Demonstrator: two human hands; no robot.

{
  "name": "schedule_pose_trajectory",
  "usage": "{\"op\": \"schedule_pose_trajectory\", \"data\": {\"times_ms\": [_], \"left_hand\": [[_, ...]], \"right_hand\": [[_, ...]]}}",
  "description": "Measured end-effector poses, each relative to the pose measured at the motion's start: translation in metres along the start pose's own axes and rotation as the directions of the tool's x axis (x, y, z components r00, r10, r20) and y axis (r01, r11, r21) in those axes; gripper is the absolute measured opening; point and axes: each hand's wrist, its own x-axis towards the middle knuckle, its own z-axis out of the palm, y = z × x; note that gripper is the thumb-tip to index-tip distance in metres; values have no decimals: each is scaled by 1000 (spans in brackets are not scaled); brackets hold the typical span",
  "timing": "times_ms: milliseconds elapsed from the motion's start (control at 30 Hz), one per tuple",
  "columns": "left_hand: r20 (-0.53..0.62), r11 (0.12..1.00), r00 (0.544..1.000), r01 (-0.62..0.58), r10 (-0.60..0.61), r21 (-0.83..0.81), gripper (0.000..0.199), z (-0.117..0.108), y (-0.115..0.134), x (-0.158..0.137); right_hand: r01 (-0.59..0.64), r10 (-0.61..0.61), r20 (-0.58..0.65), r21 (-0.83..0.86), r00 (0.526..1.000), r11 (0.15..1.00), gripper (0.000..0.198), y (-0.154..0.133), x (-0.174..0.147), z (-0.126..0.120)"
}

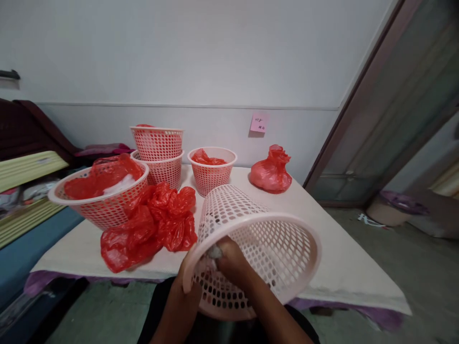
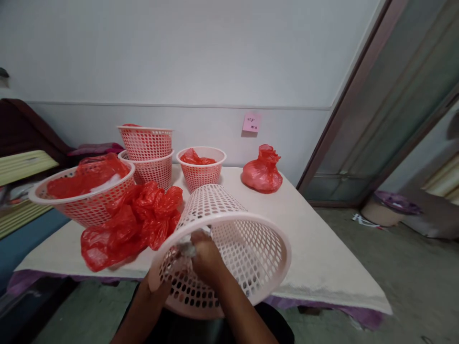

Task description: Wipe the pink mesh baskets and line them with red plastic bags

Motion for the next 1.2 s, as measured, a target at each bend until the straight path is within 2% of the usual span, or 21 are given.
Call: {"op": "schedule_pose_trajectory", "data": {"times_ms": [67, 100, 167, 233, 300, 400, 533, 633, 667, 767, 833, 900, 1000, 1033, 1067, 1133, 1200], "left_hand": [[-17, 1000, 1000, 5, -5, -19, 53, -4, 7, 7], [-30, 1000, 1000, 5, -6, -23, 53, -6, 10, 11], [-46, 1000, 999, -9, 9, -9, 52, -10, 14, 19], [-30, 999, 999, -22, 23, 28, 53, -13, 17, 25], [-7, 997, 1000, -21, 21, 68, 52, -16, 20, 30], [-7, 989, 1000, -5, 6, 150, 48, -19, 24, 36], [9, 976, 1000, -5, 3, 219, 50, -20, 28, 42], [65, 970, 998, -25, 10, 241, 53, -18, 34, 50], [72, 965, 997, -24, 5, 259, 53, -17, 37, 52], [106, 960, 994, -21, -9, 281, 56, -16, 44, 57], [126, 982, 992, -23, -1, 188, 59, -15, 38, 55], [117, 1000, 993, -2, -1, 25, 61, -14, 19, 47], [146, 968, 988, 86, -53, -234, 70, -4, -24, 29], [211, 943, 974, 147, -84, -300, 72, 1, -38, 22], [213, 912, 971, 185, -111, -365, 74, 7, -50, 16], [202, 885, 979, 120, -30, -450, 88, 18, -66, 6], [195, 908, 981, 59, 25, -415, 92, 27, -69, -1]], "right_hand": [[127, -92, 189, -185, 978, 974, 33, -7, -10, -2], [176, -97, 259, -301, 961, 937, 34, -7, -15, -4], [198, -27, 320, -517, 947, 833, 31, -5, -23, -8], [205, 50, 360, -633, 932, 746, 25, -1, -30, -11], [205, 91, 389, -653, 917, 729, 19, 2, -37, -13], [195, 82, 435, -555, 897, 809, 18, -5, -47, -14], [197, 20, 461, -418, 887, 887, 41, -18, -61, -7], [211, -3, 437, -428, 899, 879, 70, -16, -70, 9], [210, -3, 424, -444, 906, 871, 75, -13, -72, 15], [196, -25, 339, -480, 940, 855, 56, -3, -73, 29], [175, -72, 222, -489, 972, 855, 43, 0, -70, 32], [134, -119, 62, -493, 991, 860, 34, 0, -64, 29], [39, -116, -156, -430, 981, 902, 23, -5, -52, 22], [10, -94, -197, -392, 976, 920, 21, -7, -48, 20], [-19, -65, -223, -353, 973, 936, 21, -9, -45, 18], [-74, 2, -244, -286, 970, 955, 22, -12, -41, 17], [-130, 71, -257, -222, 964, 966, 23, -16, -39, 17]]}}
